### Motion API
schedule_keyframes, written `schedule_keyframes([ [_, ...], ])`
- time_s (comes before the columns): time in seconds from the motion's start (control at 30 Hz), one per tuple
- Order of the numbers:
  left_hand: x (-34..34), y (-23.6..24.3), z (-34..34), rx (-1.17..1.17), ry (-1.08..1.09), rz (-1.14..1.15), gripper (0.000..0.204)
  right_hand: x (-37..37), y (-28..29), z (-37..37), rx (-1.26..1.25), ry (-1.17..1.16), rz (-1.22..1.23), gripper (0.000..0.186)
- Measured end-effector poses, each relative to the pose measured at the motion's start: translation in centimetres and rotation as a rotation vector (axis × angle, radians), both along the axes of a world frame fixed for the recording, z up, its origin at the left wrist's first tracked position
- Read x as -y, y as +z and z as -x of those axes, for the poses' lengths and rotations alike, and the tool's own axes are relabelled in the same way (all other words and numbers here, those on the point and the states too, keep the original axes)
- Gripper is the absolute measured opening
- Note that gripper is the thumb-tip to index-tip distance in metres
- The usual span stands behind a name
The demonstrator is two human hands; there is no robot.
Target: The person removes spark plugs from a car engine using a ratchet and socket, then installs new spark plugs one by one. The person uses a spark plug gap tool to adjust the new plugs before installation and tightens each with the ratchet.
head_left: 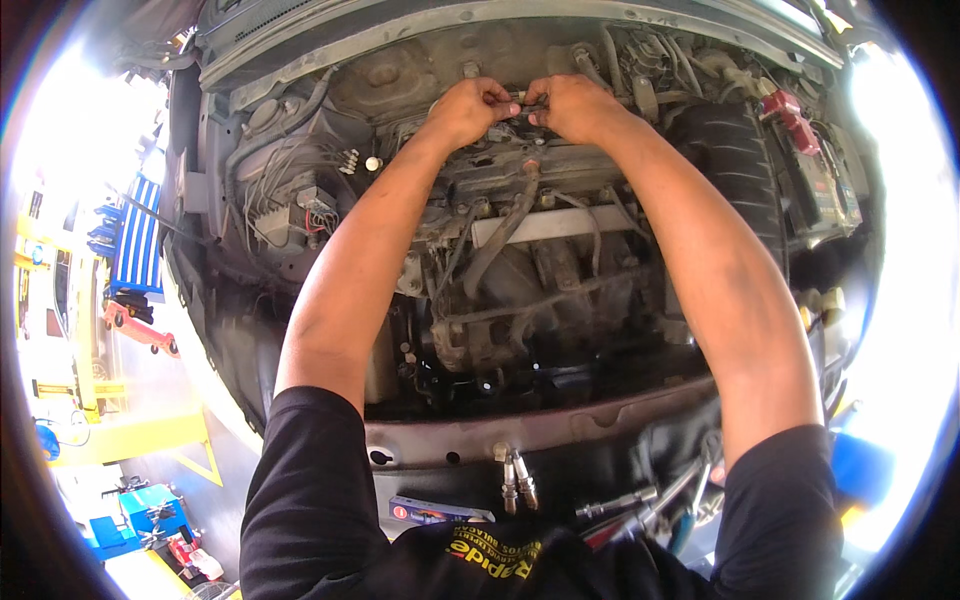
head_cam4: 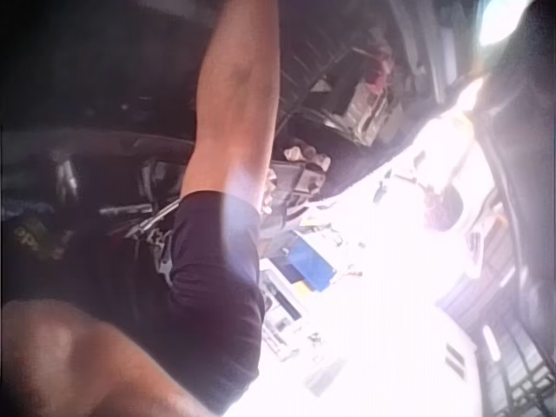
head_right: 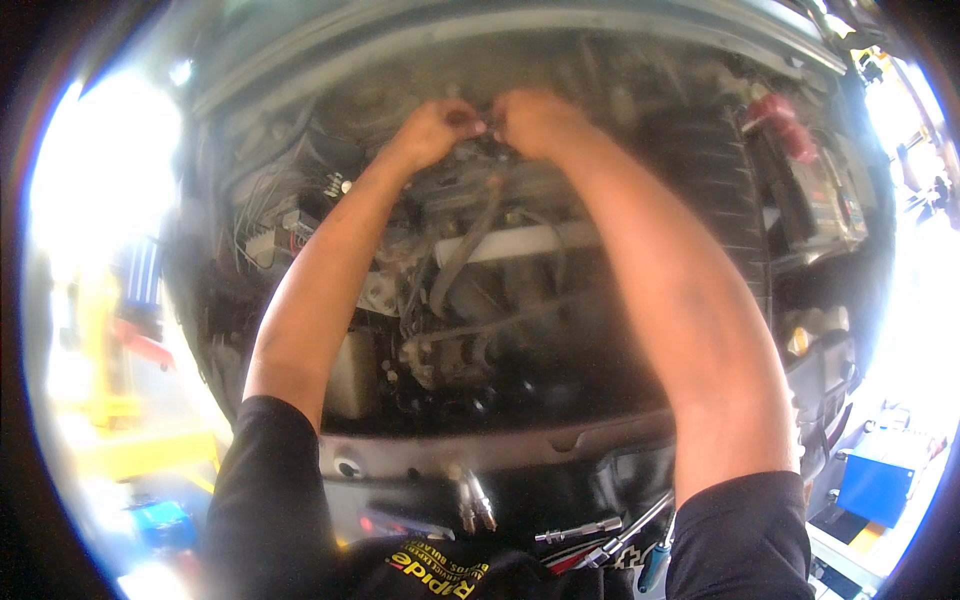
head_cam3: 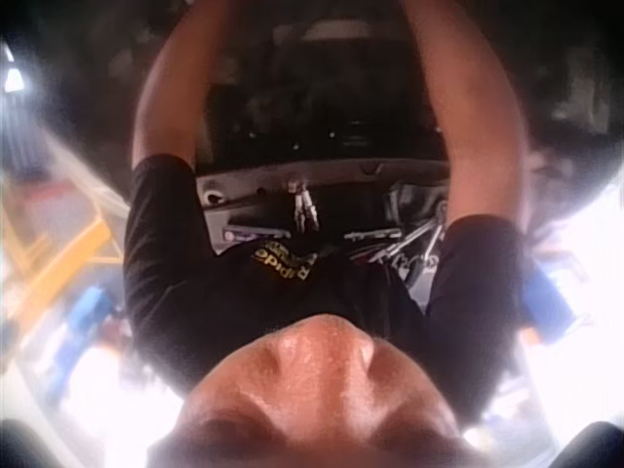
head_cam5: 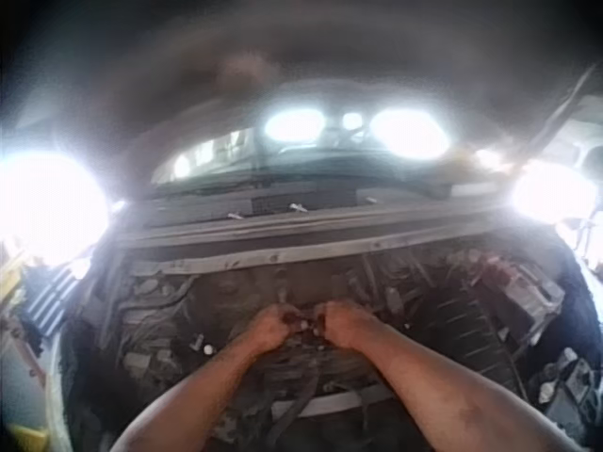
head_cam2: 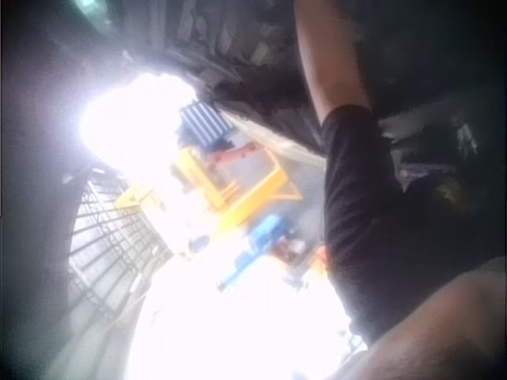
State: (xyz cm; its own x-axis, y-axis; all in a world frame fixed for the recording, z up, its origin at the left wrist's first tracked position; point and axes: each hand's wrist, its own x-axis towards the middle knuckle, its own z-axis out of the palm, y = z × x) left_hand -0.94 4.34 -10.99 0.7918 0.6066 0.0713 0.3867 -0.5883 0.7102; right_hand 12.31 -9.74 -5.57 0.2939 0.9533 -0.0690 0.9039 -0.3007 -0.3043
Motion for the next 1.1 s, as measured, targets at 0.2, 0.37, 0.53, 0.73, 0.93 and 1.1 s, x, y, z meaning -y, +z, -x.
schedule_keyframes([
  [0.2, 0.3, 0.1, 0.0, -0.017, -0.035, -0.04, 0.03, 0.0, 1.3, -2.9, -0.036, -0.015, -0.044, 0.039],
  [0.37, 0.3, -0.6, -0.1, -0.059, 0.041, 0.001, 0.025, 2.5, 6.4, -2.3, 0.138, 0.002, -0.009, 0.037],
  [0.53, -0.4, -0.9, -0.6, -0.066, -0.049, -0.032, 0.031, 8.9, 13.1, 1.1, 0.123, 0.02, 0.015, 0.036],
  [0.73, 2.3, 2.4, 0.8, -0.051, -0.001, -0.243, 0.036, 23.1, 16.5, 4.7, 0.025, 0.198, -0.161, 0.031],
  [0.93, 9.8, 13.3, 6.6, -0.051, -0.185, -0.557, 0.039, 41.6, 15.9, 8.9, -0.228, -0.017, -0.076, 0.025],
  [1.1, 25.1, 19.0, 15.2, 0.016, -0.405, -0.156, 0.026, 48.3, 11.3, 15.1, -0.414, -0.298, -0.062, 0.018],
])
